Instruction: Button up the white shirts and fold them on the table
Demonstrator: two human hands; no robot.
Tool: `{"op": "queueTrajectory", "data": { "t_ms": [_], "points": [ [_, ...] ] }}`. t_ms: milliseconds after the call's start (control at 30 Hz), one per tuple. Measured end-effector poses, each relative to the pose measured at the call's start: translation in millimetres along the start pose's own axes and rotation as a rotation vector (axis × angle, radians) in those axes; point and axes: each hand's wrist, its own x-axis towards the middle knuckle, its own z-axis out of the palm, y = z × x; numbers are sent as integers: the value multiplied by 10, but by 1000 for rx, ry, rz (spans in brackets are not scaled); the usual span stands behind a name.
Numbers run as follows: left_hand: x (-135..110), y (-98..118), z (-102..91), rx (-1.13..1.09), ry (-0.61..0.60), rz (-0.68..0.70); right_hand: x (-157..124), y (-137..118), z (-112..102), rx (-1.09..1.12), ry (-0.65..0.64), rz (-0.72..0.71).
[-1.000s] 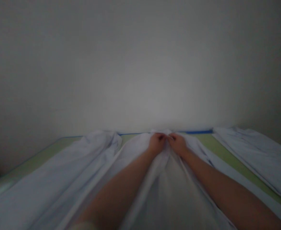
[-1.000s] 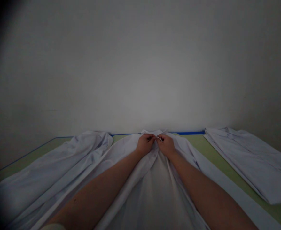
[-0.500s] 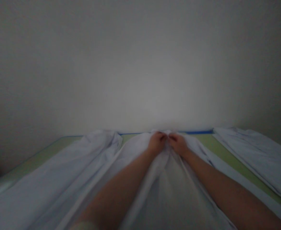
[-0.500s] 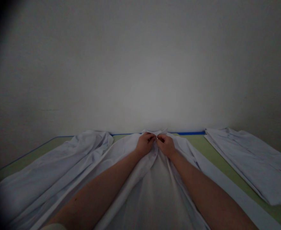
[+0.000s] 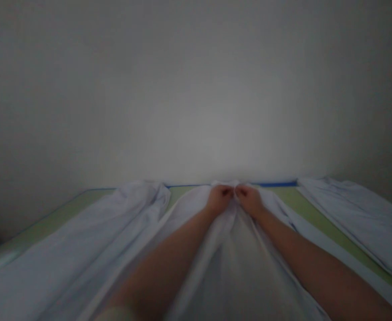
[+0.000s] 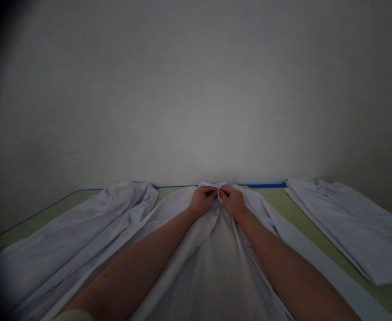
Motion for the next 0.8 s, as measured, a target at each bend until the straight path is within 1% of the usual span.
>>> {"op": "queueTrajectory", "data": {
  "t_ms": [67, 133, 267, 367, 567, 633, 800],
  "points": [
    [3, -15, 30, -87, -8, -9, -2, -10, 2, -21, 2, -7],
    [11, -24, 58, -117, -3, -34, -3, -15, 8, -42, 0, -11],
    [44, -34, 106, -54, 58, -147, -5, -22, 24, -94, 18, -14],
    [66, -45, 130, -51, 70, -171, -5, -30, 28, -144, 30, -43],
    [92, -62, 92, -41, 44, -140, 23, -17, 32, -161, 25, -87],
    [102, -65, 65, -24, 24, -121, 41, -2, 40, -123, 27, -75],
    [135, -80, 34, 15, 10, -6, 96, 26, 55, -1, 14, -8]
  ]
}}
